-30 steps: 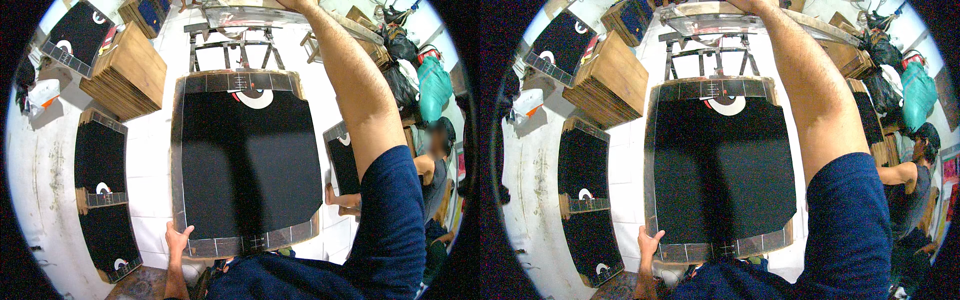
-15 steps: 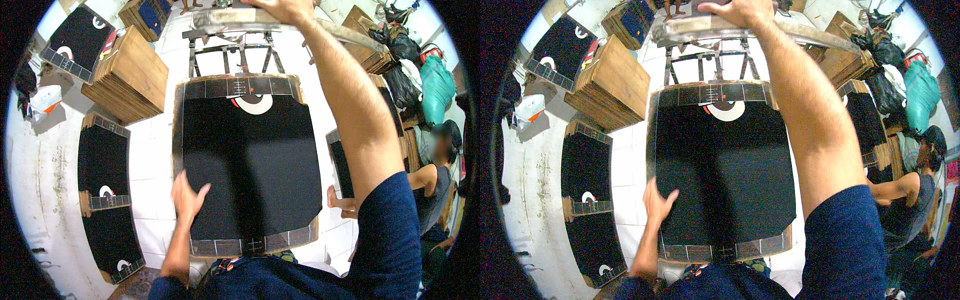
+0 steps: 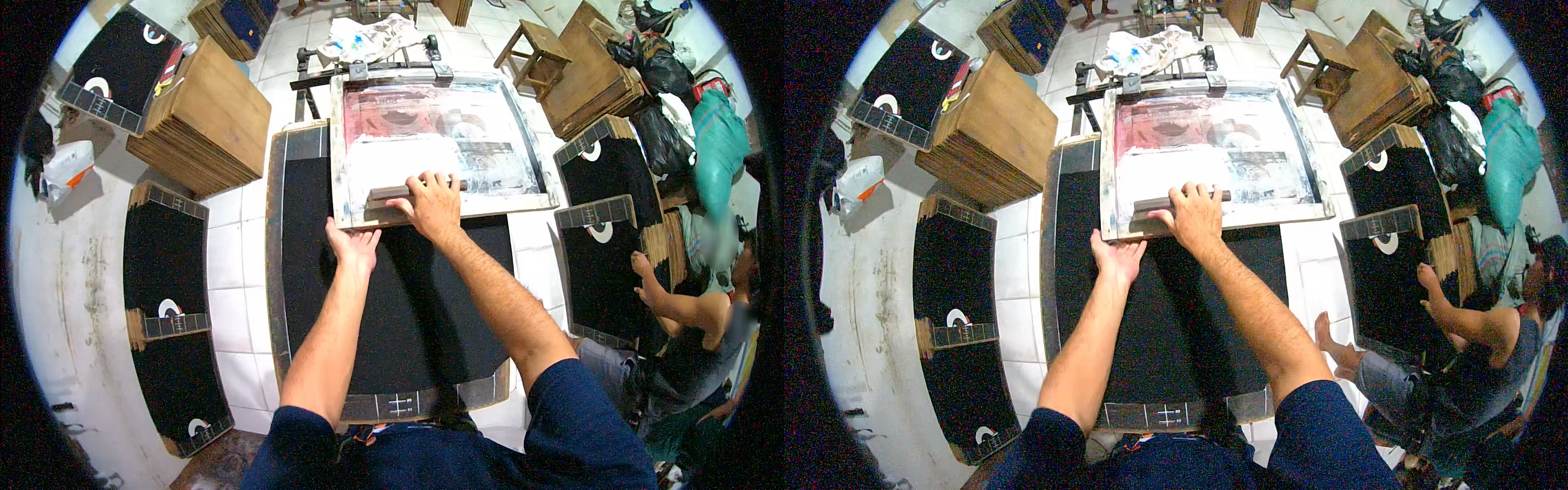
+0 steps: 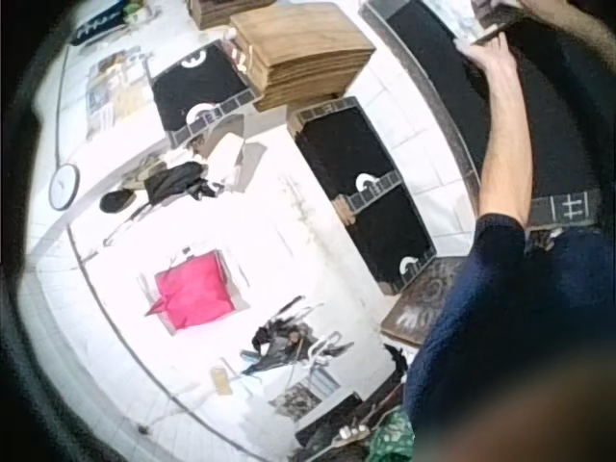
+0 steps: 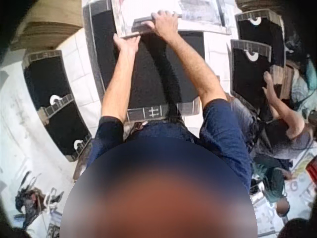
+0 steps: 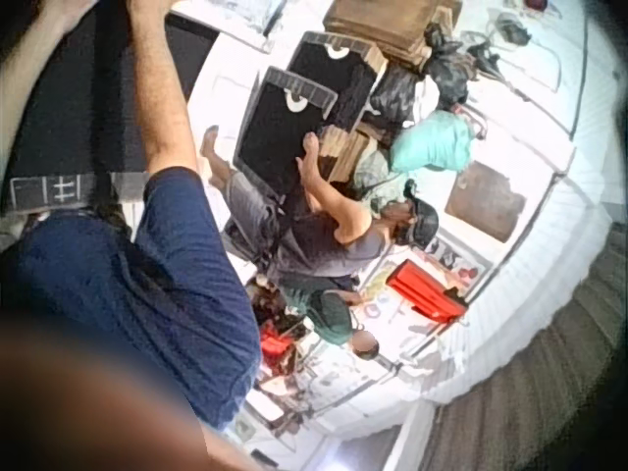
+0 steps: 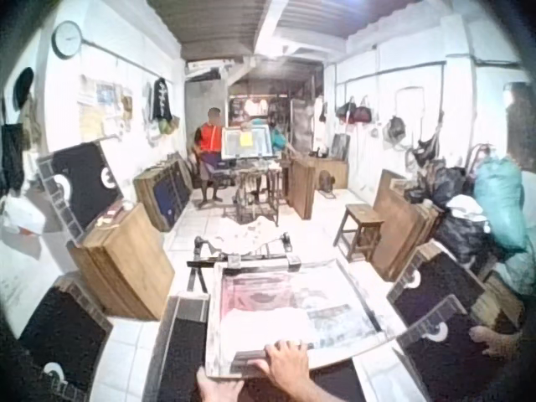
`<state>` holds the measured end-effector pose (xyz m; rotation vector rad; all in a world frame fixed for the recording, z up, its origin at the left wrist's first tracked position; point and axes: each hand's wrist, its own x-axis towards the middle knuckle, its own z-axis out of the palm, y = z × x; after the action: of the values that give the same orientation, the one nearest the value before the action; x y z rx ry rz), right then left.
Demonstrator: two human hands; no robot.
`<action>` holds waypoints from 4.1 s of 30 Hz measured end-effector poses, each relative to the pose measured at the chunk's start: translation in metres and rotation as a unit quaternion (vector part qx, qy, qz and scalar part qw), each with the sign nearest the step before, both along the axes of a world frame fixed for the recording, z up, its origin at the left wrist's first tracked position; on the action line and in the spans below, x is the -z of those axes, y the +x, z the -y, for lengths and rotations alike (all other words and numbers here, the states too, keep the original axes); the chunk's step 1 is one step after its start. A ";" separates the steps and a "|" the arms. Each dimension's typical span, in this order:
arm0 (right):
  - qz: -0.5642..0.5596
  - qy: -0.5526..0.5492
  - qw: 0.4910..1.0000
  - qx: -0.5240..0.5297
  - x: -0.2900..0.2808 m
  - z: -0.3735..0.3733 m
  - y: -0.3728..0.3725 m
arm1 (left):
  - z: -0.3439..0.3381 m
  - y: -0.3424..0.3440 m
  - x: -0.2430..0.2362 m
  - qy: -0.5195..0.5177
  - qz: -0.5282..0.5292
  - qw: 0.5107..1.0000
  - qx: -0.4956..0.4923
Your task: The person performs screen printing on a black mat by repeatedly lowering a screen frame, using a squeegee to spread ink, and lifting the frame. The process is repeated multiple times on the same mat.
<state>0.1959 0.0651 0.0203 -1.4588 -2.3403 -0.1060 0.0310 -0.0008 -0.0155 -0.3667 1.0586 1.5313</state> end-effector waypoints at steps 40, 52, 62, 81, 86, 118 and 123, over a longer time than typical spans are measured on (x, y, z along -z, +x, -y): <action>0.088 -0.103 0.991 -0.007 0.008 -0.145 -0.032 | 0.020 -0.022 0.064 -0.058 -0.859 0.446 0.246; 0.037 -0.046 0.998 -0.033 0.024 -0.020 0.000 | 0.014 -0.026 0.067 -0.033 -0.808 0.527 0.263; 0.028 -0.042 0.998 -0.033 0.012 -0.013 0.009 | 0.022 -0.019 0.086 0.060 -0.763 0.626 0.150; 0.091 -0.181 0.977 -0.065 0.001 -0.125 -0.009 | 0.021 -0.020 0.081 0.070 -0.802 0.571 0.163; 0.073 -0.172 0.982 -0.037 0.005 -0.208 -0.037 | 0.020 -0.019 0.079 0.079 -0.806 0.565 0.159; -0.079 0.145 0.986 -0.028 -0.276 -0.127 -0.018 | 0.018 -0.157 -0.355 0.153 -0.910 0.373 0.096; -0.053 0.122 0.991 -0.009 -0.308 -0.153 -0.021 | 0.143 -0.159 -0.408 0.289 -0.905 0.309 0.048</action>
<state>0.1747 0.2183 0.3287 -1.2914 -2.1698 -0.2918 -0.1281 -0.1435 0.3923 2.5662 1.6927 1.5630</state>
